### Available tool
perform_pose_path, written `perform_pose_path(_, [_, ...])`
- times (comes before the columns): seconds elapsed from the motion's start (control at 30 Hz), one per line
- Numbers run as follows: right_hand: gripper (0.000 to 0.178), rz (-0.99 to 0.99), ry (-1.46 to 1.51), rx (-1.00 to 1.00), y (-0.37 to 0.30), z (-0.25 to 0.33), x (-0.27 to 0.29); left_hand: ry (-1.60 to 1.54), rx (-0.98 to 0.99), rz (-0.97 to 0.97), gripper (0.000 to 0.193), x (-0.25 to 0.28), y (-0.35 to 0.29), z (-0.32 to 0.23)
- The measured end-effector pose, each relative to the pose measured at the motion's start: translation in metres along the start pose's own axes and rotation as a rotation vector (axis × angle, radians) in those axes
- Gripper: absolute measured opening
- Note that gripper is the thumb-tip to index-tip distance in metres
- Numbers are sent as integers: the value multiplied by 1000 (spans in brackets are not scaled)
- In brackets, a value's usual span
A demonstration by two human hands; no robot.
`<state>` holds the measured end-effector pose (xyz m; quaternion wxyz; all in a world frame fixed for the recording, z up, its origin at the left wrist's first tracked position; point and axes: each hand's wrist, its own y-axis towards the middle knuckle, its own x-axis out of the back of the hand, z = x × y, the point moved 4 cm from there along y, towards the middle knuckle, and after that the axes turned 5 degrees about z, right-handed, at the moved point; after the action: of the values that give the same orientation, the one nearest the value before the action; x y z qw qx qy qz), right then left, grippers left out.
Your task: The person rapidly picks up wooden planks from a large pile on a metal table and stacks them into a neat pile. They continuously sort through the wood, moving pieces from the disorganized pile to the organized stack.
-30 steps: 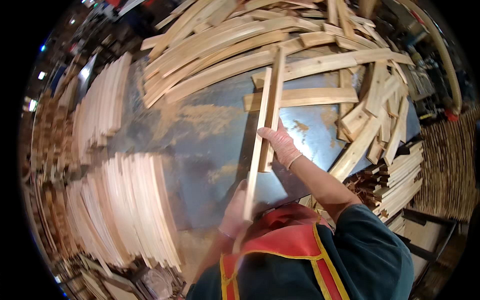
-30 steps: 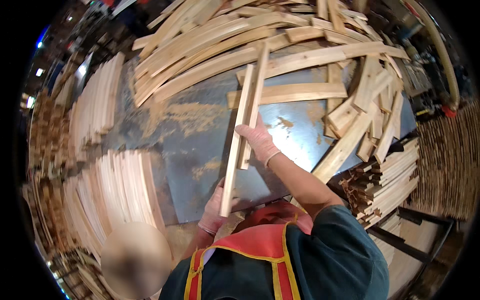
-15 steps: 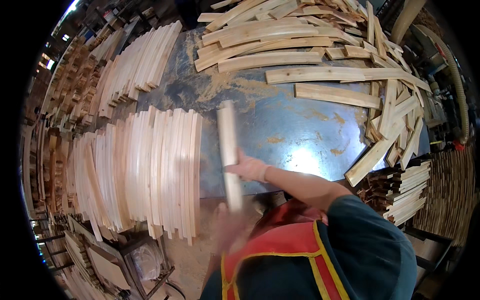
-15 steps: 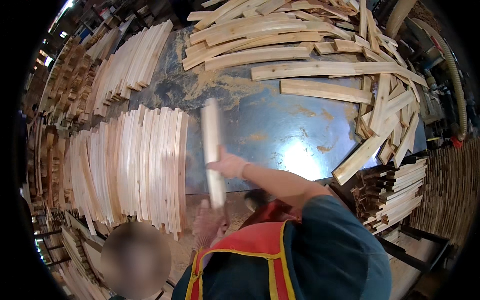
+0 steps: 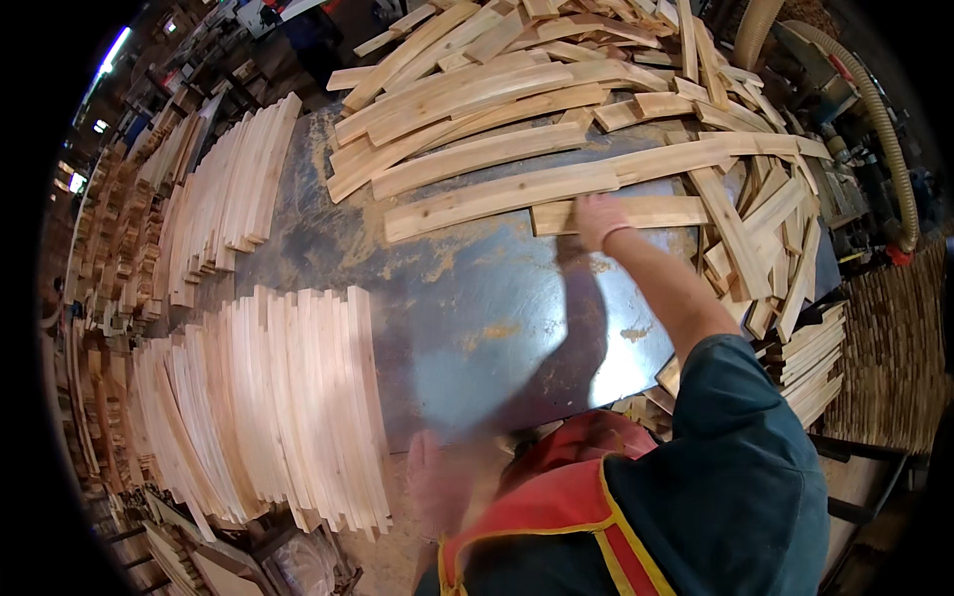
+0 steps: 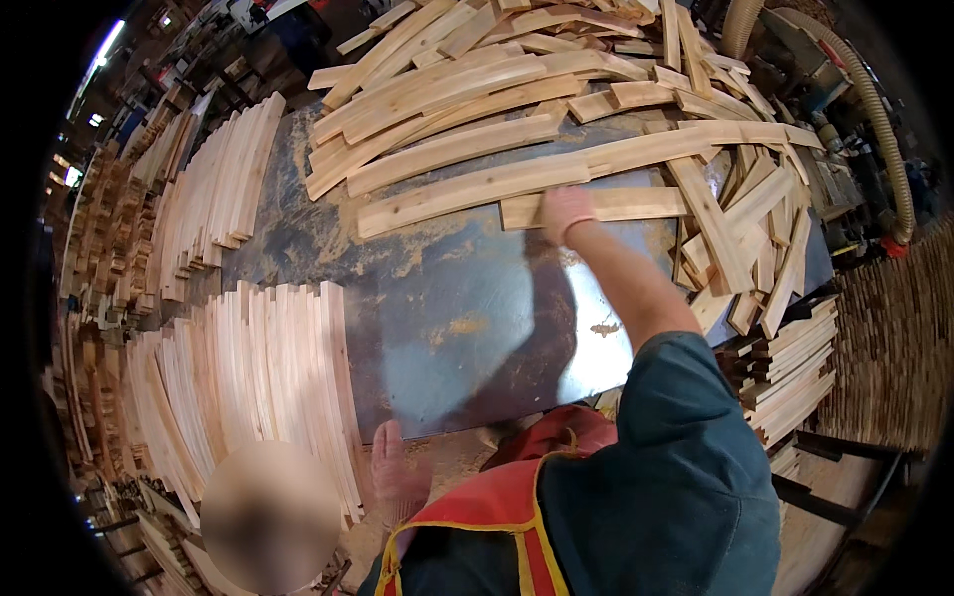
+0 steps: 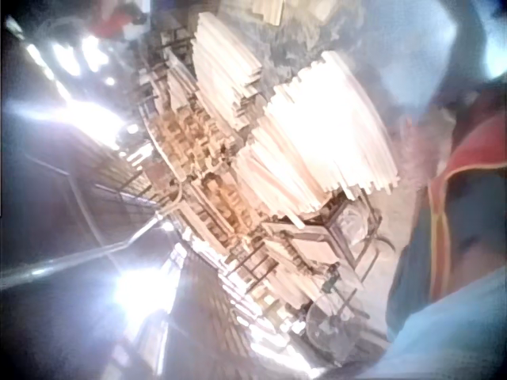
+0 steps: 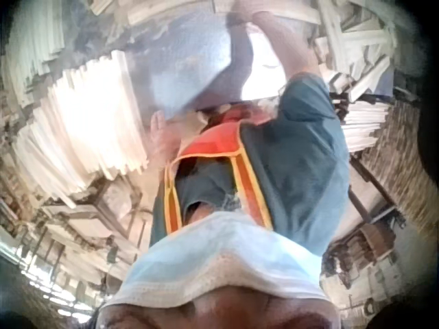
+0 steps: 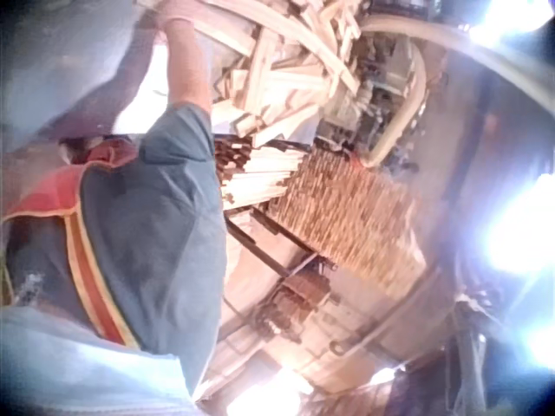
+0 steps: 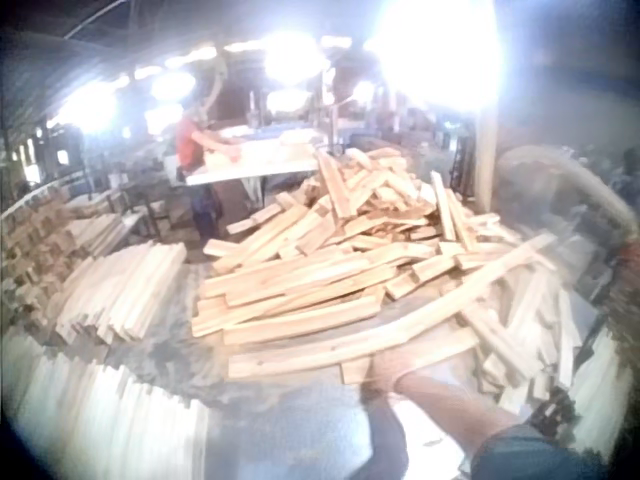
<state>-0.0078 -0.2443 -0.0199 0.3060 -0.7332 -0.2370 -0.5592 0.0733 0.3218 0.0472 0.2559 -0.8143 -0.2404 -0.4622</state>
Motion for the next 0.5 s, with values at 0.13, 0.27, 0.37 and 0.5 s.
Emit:
perform_pose_path(0.13, [54,227,-59,145,2,-6,-4,-26,23,87,88,-19,52,-62])
perform_pose_path(0.27, [66,308,238,737,-65,94,52,136,-52,158,90,-40,113,-110])
perform_pose_path(0.37, [73,-282,166,763,-2,114,80,243,-142,301,92,-62,144,-123])
perform_pose_path(0.5, [76,-47,254,512,93,109,56,188,-194,194,83,-92,128,-98])
